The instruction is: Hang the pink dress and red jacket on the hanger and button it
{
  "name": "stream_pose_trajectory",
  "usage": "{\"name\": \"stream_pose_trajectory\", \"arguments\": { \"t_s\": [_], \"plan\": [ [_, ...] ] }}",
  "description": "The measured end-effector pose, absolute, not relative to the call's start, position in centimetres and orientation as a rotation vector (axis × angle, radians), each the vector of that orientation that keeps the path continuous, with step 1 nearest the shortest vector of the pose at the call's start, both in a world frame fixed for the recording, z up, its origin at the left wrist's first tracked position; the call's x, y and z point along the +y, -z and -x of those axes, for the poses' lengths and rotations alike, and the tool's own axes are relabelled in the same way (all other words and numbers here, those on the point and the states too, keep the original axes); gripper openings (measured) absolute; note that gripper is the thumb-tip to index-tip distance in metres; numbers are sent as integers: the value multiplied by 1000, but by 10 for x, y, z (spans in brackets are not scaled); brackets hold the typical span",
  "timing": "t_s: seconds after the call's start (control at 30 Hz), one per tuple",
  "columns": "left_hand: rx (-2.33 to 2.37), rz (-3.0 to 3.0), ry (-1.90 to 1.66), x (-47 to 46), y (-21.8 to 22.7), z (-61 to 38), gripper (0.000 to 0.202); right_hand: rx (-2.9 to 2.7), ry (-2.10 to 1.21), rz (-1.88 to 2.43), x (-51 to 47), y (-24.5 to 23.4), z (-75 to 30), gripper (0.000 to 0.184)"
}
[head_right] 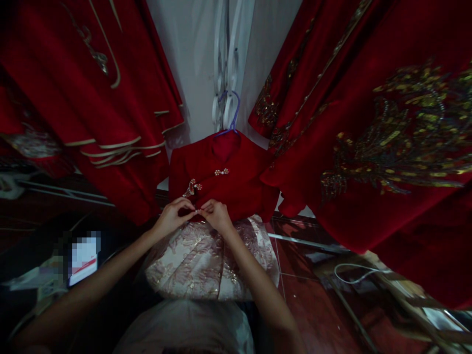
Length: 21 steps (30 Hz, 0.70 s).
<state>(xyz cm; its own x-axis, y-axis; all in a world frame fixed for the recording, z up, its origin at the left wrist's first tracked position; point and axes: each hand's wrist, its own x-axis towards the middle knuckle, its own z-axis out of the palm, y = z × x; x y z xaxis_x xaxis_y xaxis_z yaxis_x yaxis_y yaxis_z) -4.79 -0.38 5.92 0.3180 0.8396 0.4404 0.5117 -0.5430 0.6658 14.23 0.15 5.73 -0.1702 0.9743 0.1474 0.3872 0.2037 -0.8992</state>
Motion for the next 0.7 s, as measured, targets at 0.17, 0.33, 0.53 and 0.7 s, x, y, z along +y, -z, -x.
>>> {"name": "stream_pose_trajectory", "arguments": {
  "t_s": [0.17,0.33,0.53,0.7],
  "plan": [
    [1174,-2133,-1057,-10,-60,43,14,-1543,-1132,1235,0,-49,-148,37],
    [1123,-1749,-1144,2,-57,34,27,-1476,-1440,1141,-10,-67,-169,45],
    [986,-1057,-1223,34,-69,21,43,-1648,-1621,1072,-26,-101,-204,39],
    [878,-875,-1196,39,-74,10,35,-1679,-1541,1076,-28,-110,-216,37]
  ]
}}
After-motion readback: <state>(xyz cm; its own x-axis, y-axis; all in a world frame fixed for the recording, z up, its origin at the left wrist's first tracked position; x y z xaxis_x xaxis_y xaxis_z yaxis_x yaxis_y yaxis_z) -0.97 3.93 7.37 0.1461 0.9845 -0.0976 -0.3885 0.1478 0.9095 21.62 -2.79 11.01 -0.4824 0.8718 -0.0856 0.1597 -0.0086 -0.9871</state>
